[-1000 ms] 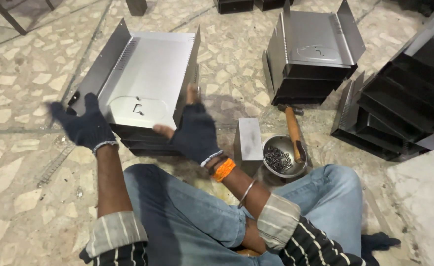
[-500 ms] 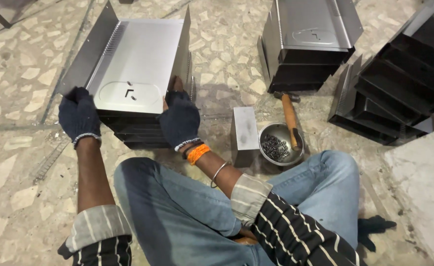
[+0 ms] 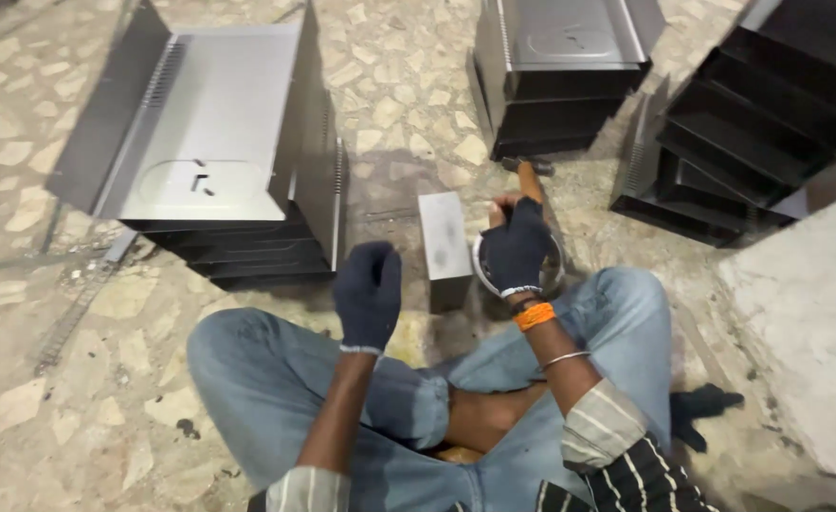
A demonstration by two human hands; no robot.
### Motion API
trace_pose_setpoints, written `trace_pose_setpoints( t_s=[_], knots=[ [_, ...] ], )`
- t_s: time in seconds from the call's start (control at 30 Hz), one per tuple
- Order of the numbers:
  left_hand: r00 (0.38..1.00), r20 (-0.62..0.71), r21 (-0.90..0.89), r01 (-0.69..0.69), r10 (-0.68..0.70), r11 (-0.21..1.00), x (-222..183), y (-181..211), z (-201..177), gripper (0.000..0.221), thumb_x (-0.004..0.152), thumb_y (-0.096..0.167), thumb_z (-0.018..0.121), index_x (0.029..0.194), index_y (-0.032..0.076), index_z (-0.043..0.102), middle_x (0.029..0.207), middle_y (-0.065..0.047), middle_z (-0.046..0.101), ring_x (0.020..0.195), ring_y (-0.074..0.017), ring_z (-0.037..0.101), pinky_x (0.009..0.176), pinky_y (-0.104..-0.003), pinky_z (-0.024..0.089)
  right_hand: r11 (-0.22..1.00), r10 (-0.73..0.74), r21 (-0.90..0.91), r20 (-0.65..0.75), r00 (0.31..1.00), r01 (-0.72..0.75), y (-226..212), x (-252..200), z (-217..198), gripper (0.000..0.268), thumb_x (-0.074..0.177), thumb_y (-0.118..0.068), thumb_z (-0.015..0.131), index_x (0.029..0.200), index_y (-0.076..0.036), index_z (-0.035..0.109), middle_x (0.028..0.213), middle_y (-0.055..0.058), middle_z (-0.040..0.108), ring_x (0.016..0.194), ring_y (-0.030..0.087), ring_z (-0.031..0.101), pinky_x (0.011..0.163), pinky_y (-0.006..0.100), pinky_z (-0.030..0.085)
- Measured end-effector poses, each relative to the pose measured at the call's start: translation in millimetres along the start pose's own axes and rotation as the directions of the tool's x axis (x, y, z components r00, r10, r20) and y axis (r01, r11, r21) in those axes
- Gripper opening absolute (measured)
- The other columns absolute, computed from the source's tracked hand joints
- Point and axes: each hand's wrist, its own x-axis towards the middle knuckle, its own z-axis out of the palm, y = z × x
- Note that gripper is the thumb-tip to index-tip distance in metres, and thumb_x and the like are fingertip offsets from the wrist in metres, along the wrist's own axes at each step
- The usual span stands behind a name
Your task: The person assembles metal enclosure panels by hammering and fitting components while seated on the floor.
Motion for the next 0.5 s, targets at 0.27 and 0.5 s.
trace_pose_setpoints(
  t_s=[0.27,0.5],
  knots=[
    [0.879,0.465,0.038,0.099,-0.105,0.994,-10,-68,81,0.081,0.076,-0.005,0.065,0.152,0.009,0.043,0.144,-0.018,0.055,0.127,-0.0336,0.057,0.101,-0.040,0.049,0.896,0.210,-0.439,0.294,0.932,-0.063,208,-55,29,0.022,0.082,-0.018,0.070,0.103,-0.012,0.071,0.097,0.016,0.073,0.091,0.036,0.070,0.078,0.048,0.055],
    [0.738,0.673,-0.100,0.025,0.049,0.995,-23,-89,87,0.133,0.055,0.013,0.094,0.159,0.005,0.011,0.163,-0.026,0.022,0.149,-0.0404,0.024,0.116,-0.043,0.030,0.682,0.402,-0.716,0.536,0.742,0.148,190,-47,20,0.022,0.078,-0.024,0.072,0.095,-0.010,0.075,0.101,0.020,0.071,0.098,0.036,0.069,0.081,0.048,0.057]
  ],
)
